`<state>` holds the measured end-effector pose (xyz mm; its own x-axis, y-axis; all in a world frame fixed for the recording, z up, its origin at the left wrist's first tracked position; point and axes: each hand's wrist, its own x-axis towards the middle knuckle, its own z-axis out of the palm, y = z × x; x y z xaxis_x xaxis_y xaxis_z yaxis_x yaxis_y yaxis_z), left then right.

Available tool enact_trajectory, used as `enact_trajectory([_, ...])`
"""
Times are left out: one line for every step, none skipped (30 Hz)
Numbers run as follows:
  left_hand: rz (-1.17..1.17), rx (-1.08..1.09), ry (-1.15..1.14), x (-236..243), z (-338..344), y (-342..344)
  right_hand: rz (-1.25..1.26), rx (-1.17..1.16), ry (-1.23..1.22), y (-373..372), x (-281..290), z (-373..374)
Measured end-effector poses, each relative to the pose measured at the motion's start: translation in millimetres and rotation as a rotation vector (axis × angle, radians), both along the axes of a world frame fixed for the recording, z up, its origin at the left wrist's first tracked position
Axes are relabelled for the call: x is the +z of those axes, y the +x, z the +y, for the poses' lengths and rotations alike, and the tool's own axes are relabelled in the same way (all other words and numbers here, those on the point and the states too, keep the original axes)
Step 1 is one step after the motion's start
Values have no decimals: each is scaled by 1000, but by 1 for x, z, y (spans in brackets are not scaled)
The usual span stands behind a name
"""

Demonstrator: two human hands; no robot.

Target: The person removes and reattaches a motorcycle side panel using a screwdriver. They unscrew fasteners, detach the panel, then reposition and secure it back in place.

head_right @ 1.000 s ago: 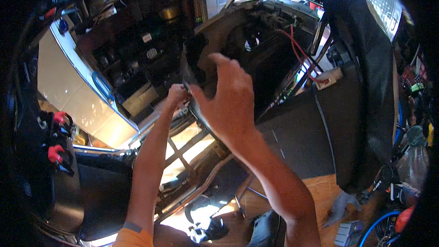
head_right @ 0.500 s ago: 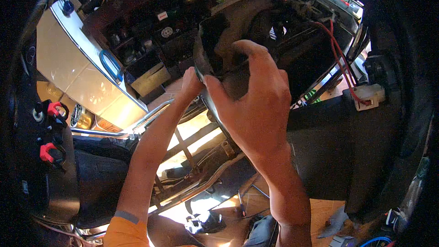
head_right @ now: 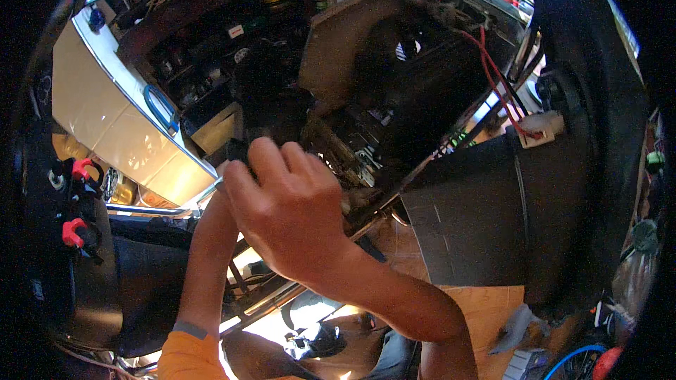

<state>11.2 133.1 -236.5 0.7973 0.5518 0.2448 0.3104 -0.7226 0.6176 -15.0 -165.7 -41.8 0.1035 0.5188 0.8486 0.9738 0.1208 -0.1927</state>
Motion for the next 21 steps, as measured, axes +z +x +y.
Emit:
enact_trajectory([-2,-4,-21,3,-6,-5,13,13,18,1,1,-2])
enact_trajectory([-9,-4,-34,7,-13,-8,21,14,1,0,2,-6])
enact_trajectory([-22,-2,-53,13,-22,-11,22,19,-15,-3,2,-8])
enact_trajectory([-35,-2,-81,18,-31,-20,66,8,5,-6,3,-11])
enact_trajectory([-45,-4,-121,23,-44,-31,5,21,-39,-13,2,-11])
enact_trajectory([-50,-7,-161,29,-56,-45,51,104,-43,-22,2,-11])
enact_trajectory([-63,-9,-211,36,-68,-61,40,129,-37,-34,0,-6])
enact_trajectory([-75,-5,-262,41,-82,-82,-10,168,-33,-42,-3,-3])
enact_trajectory([-85,5,-320,47,-95,-103,30,130,-29,-46,-8,-2])
enact_trajectory([-98,17,-366,52,-109,-120,30,110,-26,-51,-13,-1])
enact_trajectory([-116,35,-414,58,-120,-138,33,90,-39,-55,-17,0])
enact_trajectory([-132,53,-457,62,-130,-150,20,121,-35,-58,-20,0])
enact_trajectory([-145,69,-498,67,-138,-162,14,142,-51,-60,-23,-1])
enact_trajectory([-165,79,-538,70,-146,-170,2,156,-71,-61,-25,-1])
enact_trajectory([-187,89,-572,72,-153,-176,-6,166,-61,-62,-26,-1])
enact_trajectory([-211,103,-604,74,-157,-179,-9,181,-59,-64,-26,-2])
enact_trajectory([-237,112,-631,76,-160,-179,-30,204,-62,-65,-25,-2])
enact_trajectory([-268,118,-660,77,-161,-177,10,215,-53,-65,-24,-3])
enact_trajectory([-293,119,-685,78,-160,-172,33,235,-53,-64,-23,-4])
enact_trajectory([-327,120,-717,79,-157,-162,61,251,-33,-61,-23,-6])
enact_trajectory([-366,116,-757,79,-153,-152,82,248,5,-54,-23,-7])
